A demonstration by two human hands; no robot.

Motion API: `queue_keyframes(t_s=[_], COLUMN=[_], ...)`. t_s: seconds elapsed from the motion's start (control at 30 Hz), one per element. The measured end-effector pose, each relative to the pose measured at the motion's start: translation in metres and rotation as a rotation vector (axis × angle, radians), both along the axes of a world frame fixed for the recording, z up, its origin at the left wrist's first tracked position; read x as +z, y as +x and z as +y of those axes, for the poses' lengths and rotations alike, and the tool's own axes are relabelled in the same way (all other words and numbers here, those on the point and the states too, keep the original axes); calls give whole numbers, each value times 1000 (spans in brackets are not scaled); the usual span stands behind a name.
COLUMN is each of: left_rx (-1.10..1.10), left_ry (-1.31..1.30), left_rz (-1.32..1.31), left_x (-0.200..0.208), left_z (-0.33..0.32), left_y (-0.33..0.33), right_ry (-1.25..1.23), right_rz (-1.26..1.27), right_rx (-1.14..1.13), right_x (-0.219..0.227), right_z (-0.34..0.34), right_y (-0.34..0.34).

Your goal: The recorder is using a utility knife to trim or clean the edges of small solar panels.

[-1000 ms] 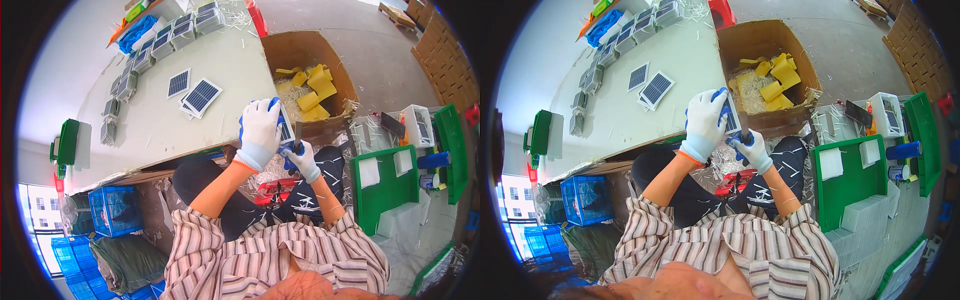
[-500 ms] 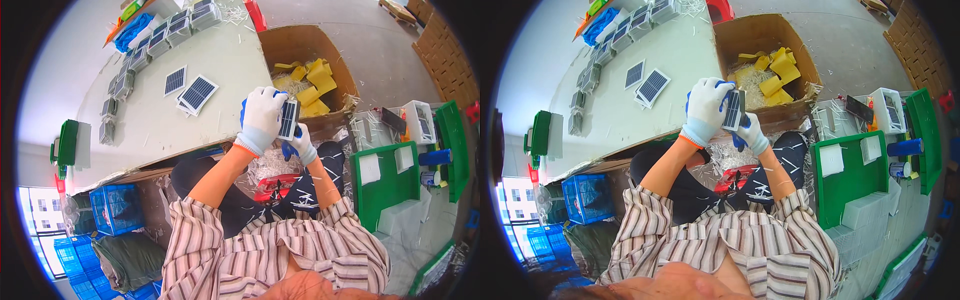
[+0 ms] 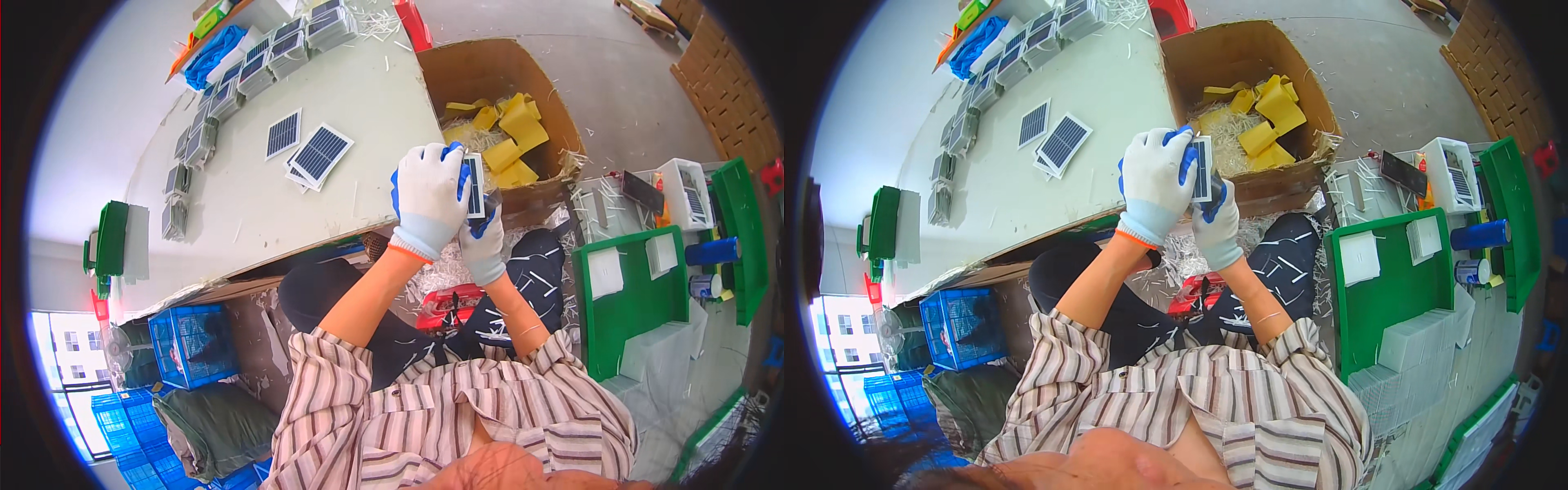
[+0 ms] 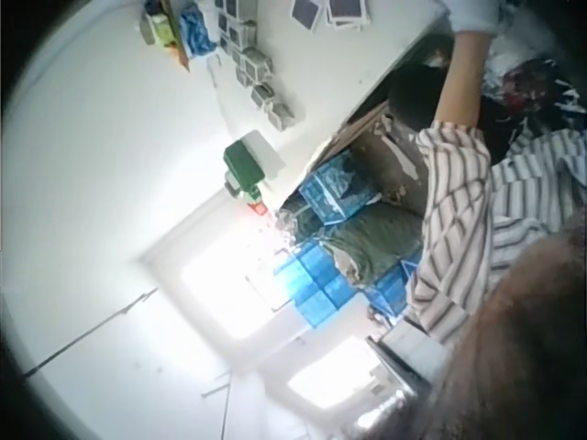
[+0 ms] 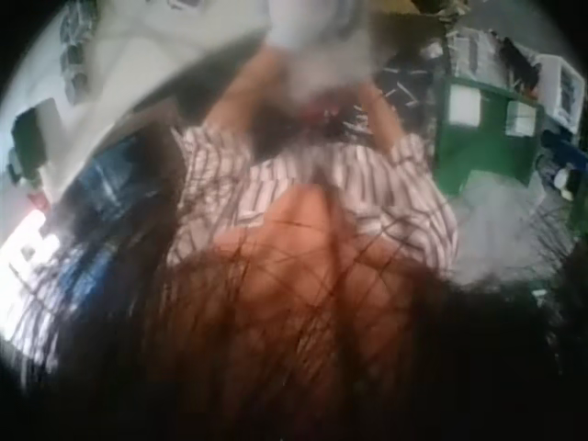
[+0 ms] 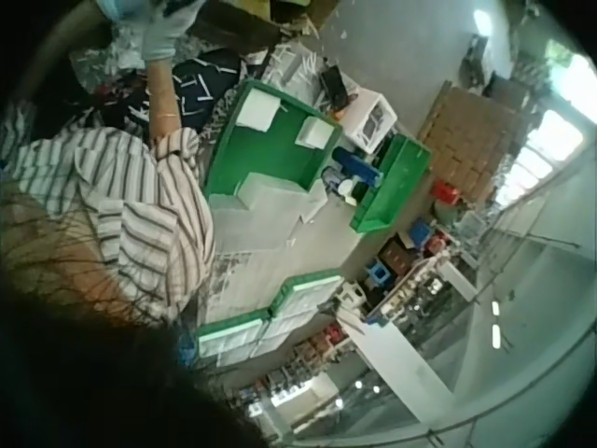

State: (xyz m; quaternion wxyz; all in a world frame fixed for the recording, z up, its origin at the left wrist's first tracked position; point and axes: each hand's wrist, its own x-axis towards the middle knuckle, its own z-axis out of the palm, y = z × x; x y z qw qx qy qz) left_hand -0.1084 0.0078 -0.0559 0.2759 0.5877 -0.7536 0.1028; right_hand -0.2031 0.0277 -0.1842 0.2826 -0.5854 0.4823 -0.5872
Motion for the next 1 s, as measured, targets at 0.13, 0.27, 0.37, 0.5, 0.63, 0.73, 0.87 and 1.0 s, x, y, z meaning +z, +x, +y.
queue_keyframes(t_s=[0.13,0.27,0.37,0.5,0.63,0.73,0.87,1.0], left_rx=[29,-45,-86,-90,-71,-173,-359,-513], left_ry=[39,74,37,13,-13,86,200,287], left_rz=[-47,-21,22,83,134,588,1632,1357], left_x=[3,1,1,-1,0,-10,4,12], left_z=[0,0,-8,-6,-3,-7,15,47], left_y=[-5,13,8,6,9,27,42,21], right_ry=[33,-55,106,153,-203,-485,88,458], right_rz=[-180,-40,-209,-639,-15,404,21,-96], right_rx=[-24,247,326,81,127,226,322,420], right_x=[-40,-35,-37,-22,41,65,87,104], right_z=[-46,-70,-85,-60,-42,-52,-24,-11], right_y=[22,29,22,-3,-44,-71,-116,-154])
